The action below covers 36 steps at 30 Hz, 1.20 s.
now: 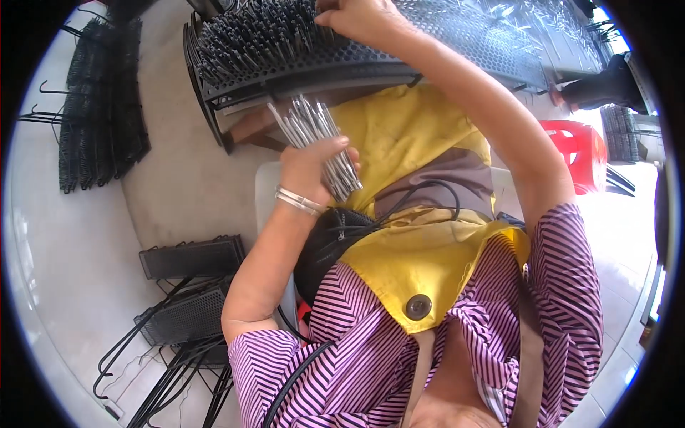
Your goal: The recorder is inserting thin metal rods into a black plastic mesh to assemble a rack.
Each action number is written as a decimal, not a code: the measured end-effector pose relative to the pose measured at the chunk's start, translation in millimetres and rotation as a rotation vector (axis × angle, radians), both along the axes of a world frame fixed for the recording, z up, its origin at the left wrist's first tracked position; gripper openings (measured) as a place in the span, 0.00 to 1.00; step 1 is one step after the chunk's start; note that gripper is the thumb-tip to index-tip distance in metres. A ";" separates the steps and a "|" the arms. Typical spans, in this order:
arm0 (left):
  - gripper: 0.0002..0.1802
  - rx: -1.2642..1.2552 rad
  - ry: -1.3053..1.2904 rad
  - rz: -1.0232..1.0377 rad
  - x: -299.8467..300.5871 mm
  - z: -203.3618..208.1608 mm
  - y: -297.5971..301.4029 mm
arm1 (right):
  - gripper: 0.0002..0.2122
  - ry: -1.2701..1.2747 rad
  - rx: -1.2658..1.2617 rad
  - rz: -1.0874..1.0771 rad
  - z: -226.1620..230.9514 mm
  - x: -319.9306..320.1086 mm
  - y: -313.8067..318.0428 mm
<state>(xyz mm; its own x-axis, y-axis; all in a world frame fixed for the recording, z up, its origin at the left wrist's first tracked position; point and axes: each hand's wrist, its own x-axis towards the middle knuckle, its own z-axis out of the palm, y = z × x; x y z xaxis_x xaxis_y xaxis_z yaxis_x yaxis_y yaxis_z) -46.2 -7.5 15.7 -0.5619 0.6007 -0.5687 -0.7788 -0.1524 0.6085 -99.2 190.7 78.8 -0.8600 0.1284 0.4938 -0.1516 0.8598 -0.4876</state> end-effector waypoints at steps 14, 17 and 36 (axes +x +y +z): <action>0.10 0.011 0.046 -0.074 0.0 2.4 0.6 | 0.12 0.376 0.294 -0.047 -25.0 61.6 -17.8; 0.11 0.054 0.065 -0.039 2.5 3.3 4.5 | 0.14 -0.250 -0.565 0.010 -33.5 97.5 -46.4; 0.07 -0.120 0.058 -0.069 8.7 3.3 10.2 | 0.07 -0.582 -1.154 -0.117 -31.8 125.5 -27.4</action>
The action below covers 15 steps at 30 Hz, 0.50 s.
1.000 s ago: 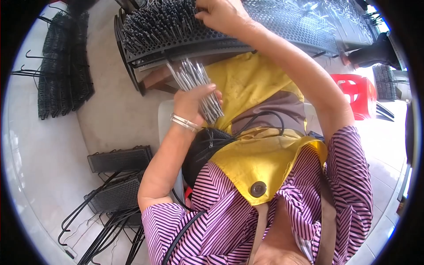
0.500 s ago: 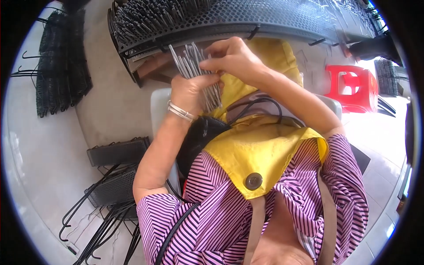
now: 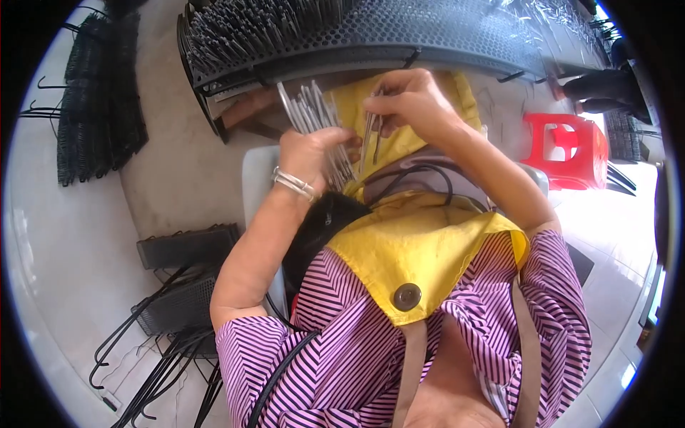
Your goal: The recorder is inserting thin metal rods into a black plastic mesh to assemble a rack.
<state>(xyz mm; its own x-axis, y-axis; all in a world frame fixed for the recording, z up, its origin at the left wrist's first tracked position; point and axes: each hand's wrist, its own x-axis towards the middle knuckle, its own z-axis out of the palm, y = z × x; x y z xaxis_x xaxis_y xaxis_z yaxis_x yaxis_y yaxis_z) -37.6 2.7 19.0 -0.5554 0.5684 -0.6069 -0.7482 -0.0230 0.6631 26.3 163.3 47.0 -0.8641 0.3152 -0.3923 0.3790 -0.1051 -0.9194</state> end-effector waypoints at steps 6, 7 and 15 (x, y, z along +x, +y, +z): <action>0.06 0.049 -0.099 0.109 -9.9 -8.1 -7.7 | 0.09 0.277 -0.308 -0.252 11.7 -26.7 57.9; 0.05 0.055 -0.101 0.109 -10.2 -10.9 -7.6 | 0.10 0.315 -0.343 -0.244 9.3 -34.7 68.4; 0.07 0.074 -0.130 0.065 -10.0 -11.5 -7.5 | 0.08 0.525 -0.116 -0.472 11.7 -67.6 58.9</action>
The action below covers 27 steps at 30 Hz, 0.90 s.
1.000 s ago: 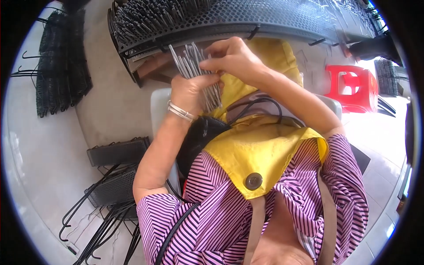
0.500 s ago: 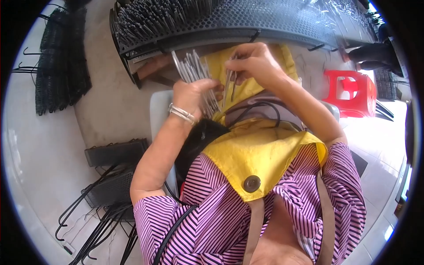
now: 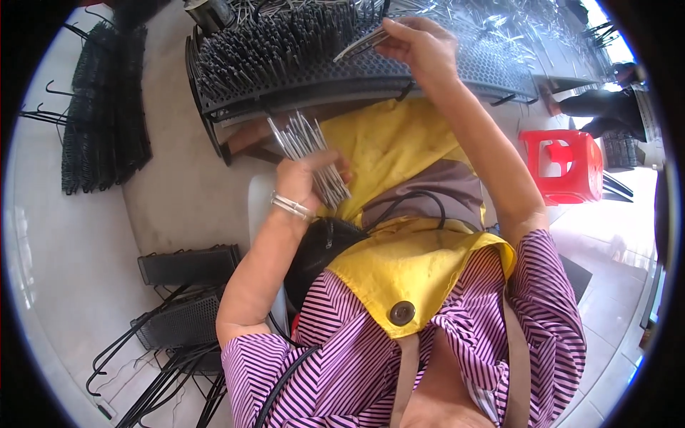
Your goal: The recorder is inserting thin metal rods into a black plastic mesh to assemble a rack.
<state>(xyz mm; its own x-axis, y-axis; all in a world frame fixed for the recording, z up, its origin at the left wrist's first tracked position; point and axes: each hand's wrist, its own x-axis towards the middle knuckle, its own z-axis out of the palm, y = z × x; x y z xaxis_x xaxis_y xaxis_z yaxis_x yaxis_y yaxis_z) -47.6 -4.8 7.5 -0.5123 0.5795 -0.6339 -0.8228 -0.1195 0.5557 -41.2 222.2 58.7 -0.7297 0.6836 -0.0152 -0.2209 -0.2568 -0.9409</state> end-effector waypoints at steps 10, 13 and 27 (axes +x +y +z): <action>0.06 0.061 -0.021 0.029 0.4 2.6 0.2 | 0.06 0.072 0.413 -0.026 2.9 -14.0 -19.4; 0.07 0.056 -0.018 0.036 1.5 3.3 0.4 | 0.05 0.083 0.593 -0.034 1.7 -17.7 -27.7; 0.07 0.075 -0.030 0.007 1.2 0.1 -0.3 | 0.02 0.161 0.702 -0.021 -1.1 -26.4 -32.3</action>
